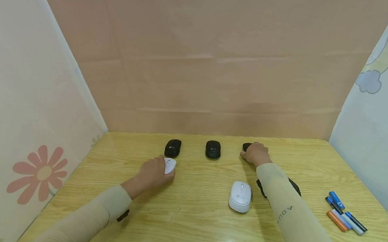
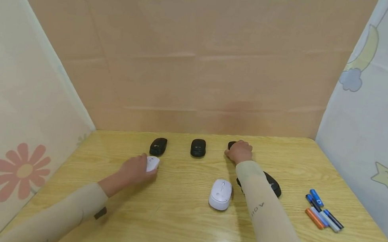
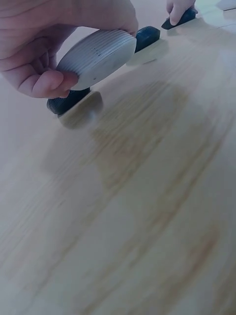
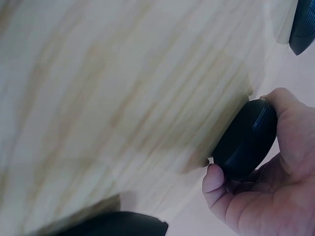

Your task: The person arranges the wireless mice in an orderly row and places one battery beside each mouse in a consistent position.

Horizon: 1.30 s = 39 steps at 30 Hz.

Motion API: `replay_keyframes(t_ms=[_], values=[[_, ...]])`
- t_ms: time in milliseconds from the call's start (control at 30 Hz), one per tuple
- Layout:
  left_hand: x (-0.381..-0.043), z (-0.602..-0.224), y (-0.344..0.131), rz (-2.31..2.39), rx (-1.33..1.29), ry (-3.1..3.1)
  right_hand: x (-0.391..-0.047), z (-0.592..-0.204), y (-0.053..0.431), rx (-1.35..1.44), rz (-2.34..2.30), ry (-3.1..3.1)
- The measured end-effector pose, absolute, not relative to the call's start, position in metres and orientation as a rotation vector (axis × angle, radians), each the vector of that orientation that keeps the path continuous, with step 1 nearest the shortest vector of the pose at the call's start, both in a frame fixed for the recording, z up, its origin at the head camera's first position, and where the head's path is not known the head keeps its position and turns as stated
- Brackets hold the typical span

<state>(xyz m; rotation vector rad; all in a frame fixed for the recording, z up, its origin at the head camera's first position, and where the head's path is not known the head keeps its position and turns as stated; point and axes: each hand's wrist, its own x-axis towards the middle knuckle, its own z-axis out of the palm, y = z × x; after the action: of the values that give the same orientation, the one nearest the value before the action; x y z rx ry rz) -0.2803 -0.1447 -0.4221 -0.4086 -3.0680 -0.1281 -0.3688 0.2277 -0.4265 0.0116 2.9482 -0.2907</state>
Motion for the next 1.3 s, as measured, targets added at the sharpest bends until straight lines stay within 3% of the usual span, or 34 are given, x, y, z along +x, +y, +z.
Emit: replay_keyframes(t_ms=[467,1300], values=[[-0.286,-0.428,-0.142,-0.225,-0.250,-3.141,-0.368,-0.423,0.228,0.026,-0.309,2.941],[-0.292,-0.432,-0.141,-0.215,-0.211,-3.174,-0.366,-0.423,0.226,-0.003,-0.283,2.946]])
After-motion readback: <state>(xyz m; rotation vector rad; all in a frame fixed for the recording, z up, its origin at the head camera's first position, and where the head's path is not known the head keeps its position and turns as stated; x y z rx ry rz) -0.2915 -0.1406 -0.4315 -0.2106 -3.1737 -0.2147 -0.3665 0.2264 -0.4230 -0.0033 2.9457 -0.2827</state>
